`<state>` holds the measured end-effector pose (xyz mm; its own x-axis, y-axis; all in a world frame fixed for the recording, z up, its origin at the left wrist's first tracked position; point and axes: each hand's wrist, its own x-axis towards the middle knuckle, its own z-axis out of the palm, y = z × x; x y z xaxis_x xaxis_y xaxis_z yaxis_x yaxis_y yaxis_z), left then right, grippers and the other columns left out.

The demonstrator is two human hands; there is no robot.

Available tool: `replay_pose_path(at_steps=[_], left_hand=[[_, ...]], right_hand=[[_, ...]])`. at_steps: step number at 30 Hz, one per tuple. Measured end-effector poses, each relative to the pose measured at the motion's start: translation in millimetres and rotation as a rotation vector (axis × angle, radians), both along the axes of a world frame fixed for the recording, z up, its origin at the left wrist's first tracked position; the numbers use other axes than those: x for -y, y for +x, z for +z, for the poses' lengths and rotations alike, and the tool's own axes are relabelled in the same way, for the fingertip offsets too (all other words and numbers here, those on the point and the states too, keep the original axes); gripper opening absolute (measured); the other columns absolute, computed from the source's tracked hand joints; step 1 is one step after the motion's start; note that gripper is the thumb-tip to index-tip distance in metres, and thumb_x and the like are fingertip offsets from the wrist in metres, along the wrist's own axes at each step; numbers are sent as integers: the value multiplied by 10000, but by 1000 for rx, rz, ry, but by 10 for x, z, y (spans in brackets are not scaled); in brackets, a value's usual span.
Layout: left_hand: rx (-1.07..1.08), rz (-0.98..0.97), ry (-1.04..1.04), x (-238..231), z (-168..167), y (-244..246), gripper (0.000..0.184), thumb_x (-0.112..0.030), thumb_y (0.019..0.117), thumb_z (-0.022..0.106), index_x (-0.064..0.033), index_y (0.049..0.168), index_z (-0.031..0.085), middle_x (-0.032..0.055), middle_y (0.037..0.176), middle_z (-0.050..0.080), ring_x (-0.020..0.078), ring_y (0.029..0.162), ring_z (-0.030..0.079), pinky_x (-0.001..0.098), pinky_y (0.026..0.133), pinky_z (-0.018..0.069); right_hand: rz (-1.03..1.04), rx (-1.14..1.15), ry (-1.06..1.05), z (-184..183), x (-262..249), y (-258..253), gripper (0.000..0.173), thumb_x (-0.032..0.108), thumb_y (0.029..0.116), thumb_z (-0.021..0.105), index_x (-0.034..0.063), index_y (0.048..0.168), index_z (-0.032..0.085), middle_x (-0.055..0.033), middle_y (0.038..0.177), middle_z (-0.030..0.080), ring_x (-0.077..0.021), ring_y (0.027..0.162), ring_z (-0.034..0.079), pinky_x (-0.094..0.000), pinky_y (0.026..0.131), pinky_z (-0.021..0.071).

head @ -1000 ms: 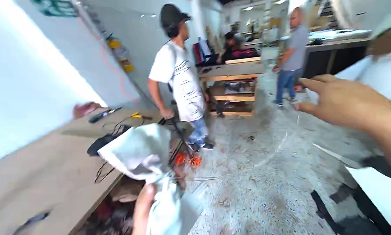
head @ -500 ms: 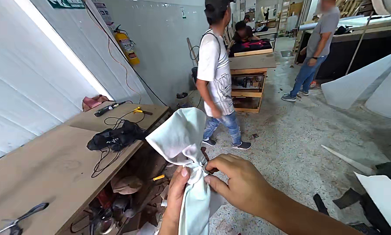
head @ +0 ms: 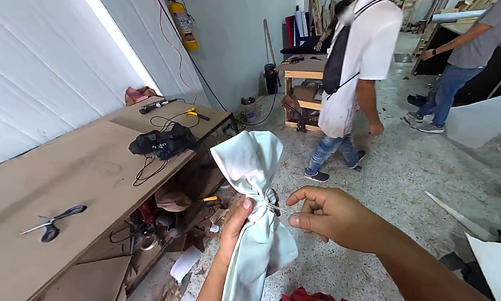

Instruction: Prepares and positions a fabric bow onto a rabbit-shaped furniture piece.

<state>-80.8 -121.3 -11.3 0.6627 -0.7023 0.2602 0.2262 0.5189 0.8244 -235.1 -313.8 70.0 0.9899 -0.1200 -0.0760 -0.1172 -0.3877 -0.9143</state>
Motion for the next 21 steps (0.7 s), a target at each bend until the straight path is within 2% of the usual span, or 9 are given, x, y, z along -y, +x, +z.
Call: replay_pose_path(at_steps=[4,8,10,14,18,20,21], left_hand=[[-21,12,13,-91,-42,17,366,-425,921,721,-134,1144,733,56,981,753,91,906,725,289,848,602],[-47,11,35,-174,-56,-30,405,-420,906,745,-100,1152,713,93,977,744,130,901,728,328,841,610],[-47,18,54,-228,-43,-84,422,-424,906,748,-97,1169,712,93,980,743,129,897,727,324,842,609],[-22,120,139,-378,-24,-249,412,-434,912,734,-96,1146,712,78,932,742,113,842,722,307,795,615],[-51,183,174,-700,-153,-409,421,-412,927,728,-70,1170,695,69,946,744,111,857,717,312,815,609],[-50,215,178,-902,-263,-507,411,-391,951,697,-51,1182,682,59,971,742,106,879,711,313,834,601],[-59,227,175,-1016,-321,-563,394,-369,958,689,-47,1184,676,55,986,741,106,892,710,316,844,598]], right_hand=[[-2,-16,-104,-7,-37,53,311,473,972,691,256,1194,720,70,797,712,-54,534,603,-217,489,522],[22,35,-156,-75,-164,183,301,496,981,663,254,1141,741,106,882,719,-26,607,614,-217,577,545],[8,102,-148,-130,-246,238,239,459,977,678,255,1073,759,109,843,712,-19,625,622,-215,585,547],[-14,275,-161,-289,-370,297,142,365,968,683,264,932,776,122,739,683,-12,596,596,-211,525,504],[122,223,-163,-472,-546,415,175,437,952,689,282,975,766,135,750,681,-10,605,596,-206,524,500],[203,173,-170,-561,-717,481,210,460,940,702,265,978,766,124,681,615,-5,554,530,-211,500,454],[250,149,-183,-600,-822,516,217,459,940,701,253,964,764,119,680,613,0,552,527,-214,506,460]])
